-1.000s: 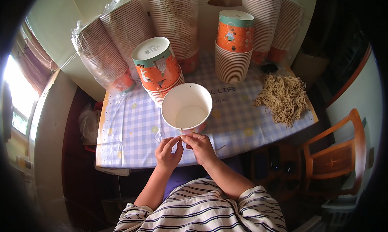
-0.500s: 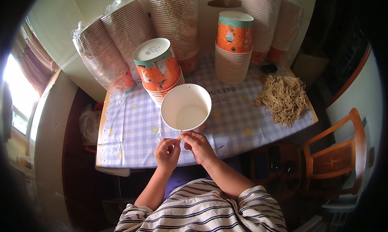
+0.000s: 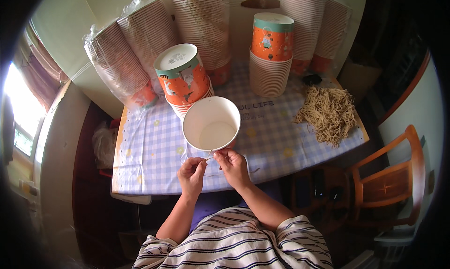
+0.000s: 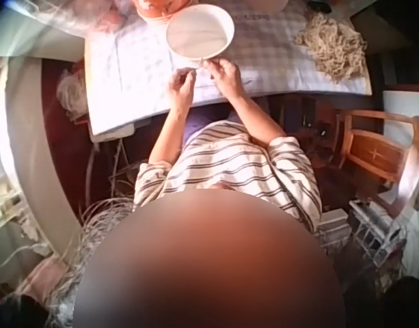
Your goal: Attaching plastic handles to paper food buckets at a workspace.
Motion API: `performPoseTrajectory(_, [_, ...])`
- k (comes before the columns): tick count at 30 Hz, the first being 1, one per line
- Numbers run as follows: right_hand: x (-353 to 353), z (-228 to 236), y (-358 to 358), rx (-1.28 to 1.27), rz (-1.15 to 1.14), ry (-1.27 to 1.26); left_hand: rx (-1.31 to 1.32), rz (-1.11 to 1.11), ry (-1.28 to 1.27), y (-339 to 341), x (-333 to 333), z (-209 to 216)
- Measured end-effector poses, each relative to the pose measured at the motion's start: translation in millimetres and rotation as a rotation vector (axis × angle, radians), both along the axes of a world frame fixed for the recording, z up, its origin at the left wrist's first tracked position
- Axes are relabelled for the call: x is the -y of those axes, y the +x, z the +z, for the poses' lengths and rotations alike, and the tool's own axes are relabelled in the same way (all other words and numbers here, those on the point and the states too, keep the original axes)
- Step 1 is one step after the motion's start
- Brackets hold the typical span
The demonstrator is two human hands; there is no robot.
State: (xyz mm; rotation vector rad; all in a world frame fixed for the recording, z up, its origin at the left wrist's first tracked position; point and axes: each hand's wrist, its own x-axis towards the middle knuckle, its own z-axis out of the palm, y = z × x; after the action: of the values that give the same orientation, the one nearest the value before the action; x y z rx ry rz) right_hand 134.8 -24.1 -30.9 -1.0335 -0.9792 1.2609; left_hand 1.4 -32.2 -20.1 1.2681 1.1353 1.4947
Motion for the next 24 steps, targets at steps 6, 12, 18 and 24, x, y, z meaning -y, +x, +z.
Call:
performPoseTrajectory(6, [2.1,4.9,0.9,-0.147,0.098,-0.069,0.071,-0.038,-0.04,-1.2,0.4,-2.3])
performPoseTrajectory(12, [1.8,-1.5,-5.4,-0.351,0.173,-0.075,0.051,-0.047,-0.012,1.3,0.8,-3.2])
performPoseTrajectory(18, [1.7,0.4,-6.6,-0.314,0.113,-0.086,0.035,-0.036,-0.043,-0.6,-0.1,-4.2])
performPoseTrajectory(24, [0.5,-2.8,-10.7,-0.205,0.054,-0.033,0.068,-0.057,-0.086,-0.4,0.7,-4.9])
